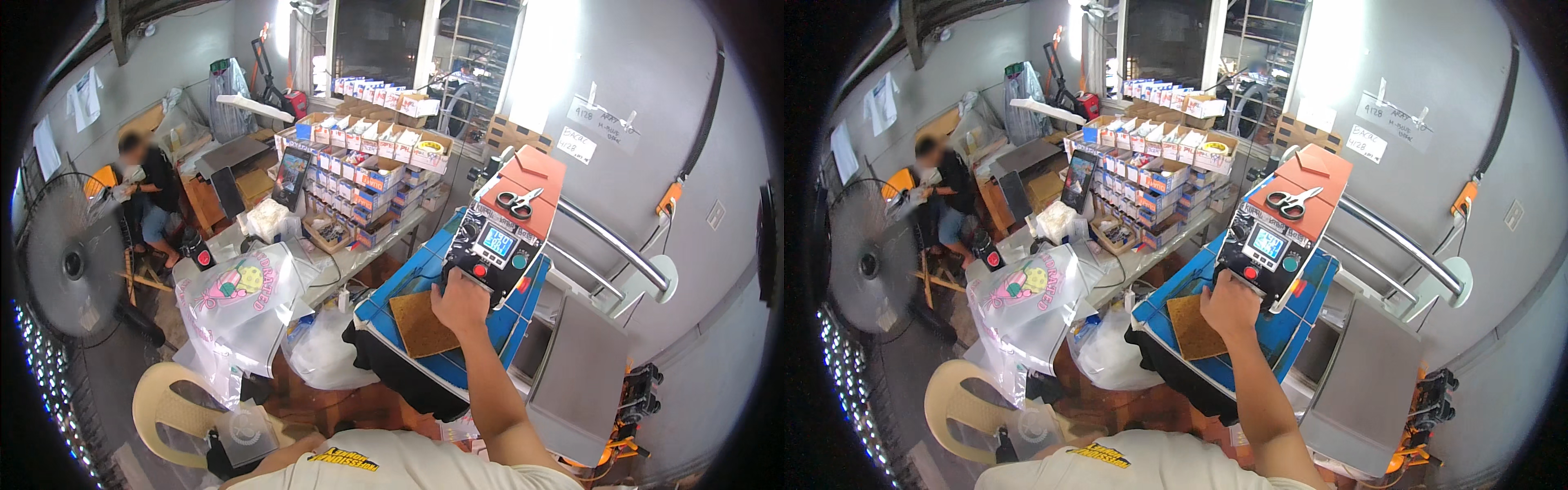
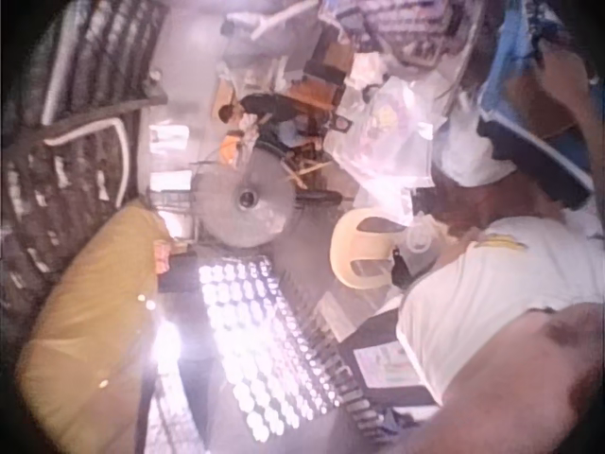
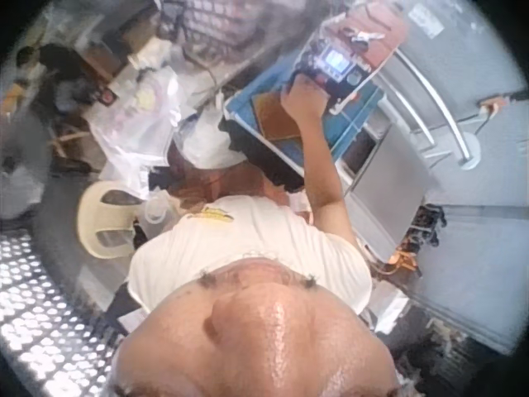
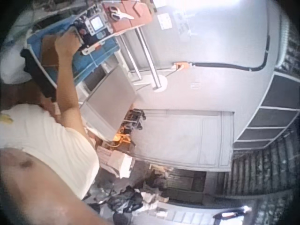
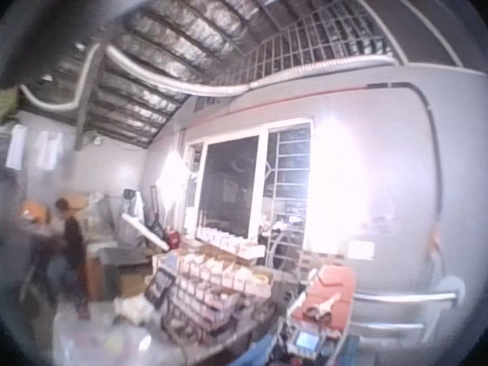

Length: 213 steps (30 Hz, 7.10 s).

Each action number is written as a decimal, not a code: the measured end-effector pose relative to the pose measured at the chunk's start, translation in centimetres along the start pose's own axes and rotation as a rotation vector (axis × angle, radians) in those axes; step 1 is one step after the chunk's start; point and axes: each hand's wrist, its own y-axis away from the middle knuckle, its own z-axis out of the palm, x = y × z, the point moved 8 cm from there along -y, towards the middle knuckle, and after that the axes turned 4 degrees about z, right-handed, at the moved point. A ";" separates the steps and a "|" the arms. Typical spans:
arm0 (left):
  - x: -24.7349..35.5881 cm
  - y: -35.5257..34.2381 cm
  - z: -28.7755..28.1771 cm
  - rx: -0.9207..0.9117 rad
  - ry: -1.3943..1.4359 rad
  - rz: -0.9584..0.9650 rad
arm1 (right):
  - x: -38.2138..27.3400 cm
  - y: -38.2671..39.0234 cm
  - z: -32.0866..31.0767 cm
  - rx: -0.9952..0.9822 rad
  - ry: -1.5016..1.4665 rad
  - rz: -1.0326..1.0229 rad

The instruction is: The person aligns and places transfer sheets onto black t-shirts on a heat press, operates the press to apply heat, then removes the finished shirts and stacks them. They repeat this process for multiple shirts with different designs.

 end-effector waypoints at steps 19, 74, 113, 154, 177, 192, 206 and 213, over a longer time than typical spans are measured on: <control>41.9 32.0 -16.9 -0.218 0.343 1.307 | -0.7 0.1 -0.4 0.002 0.069 -0.064; 60.7 -11.3 -34.6 0.393 -0.352 1.008 | 35.2 23.2 -14.9 0.283 0.521 0.801; 43.7 -3.3 -53.0 0.151 0.066 0.966 | 27.8 10.8 7.2 -0.367 -0.411 0.838; 58.3 -26.2 -53.0 0.392 0.706 0.831 | 41.6 -5.9 19.0 0.191 -0.333 0.918; 22.8 -10.9 -44.6 -0.217 0.939 0.324 | 26.5 34.1 17.5 0.493 -1.679 1.440; 23.8 -11.3 -42.0 -0.203 1.172 0.391 | 26.8 35.1 17.3 0.527 -1.784 1.438; 22.8 -11.6 -42.1 -0.236 0.968 0.327 | 26.9 37.3 18.0 0.431 -1.819 1.434; 21.8 -11.7 -42.0 -0.154 1.036 0.293 | 26.7 35.3 19.2 0.574 -1.747 1.601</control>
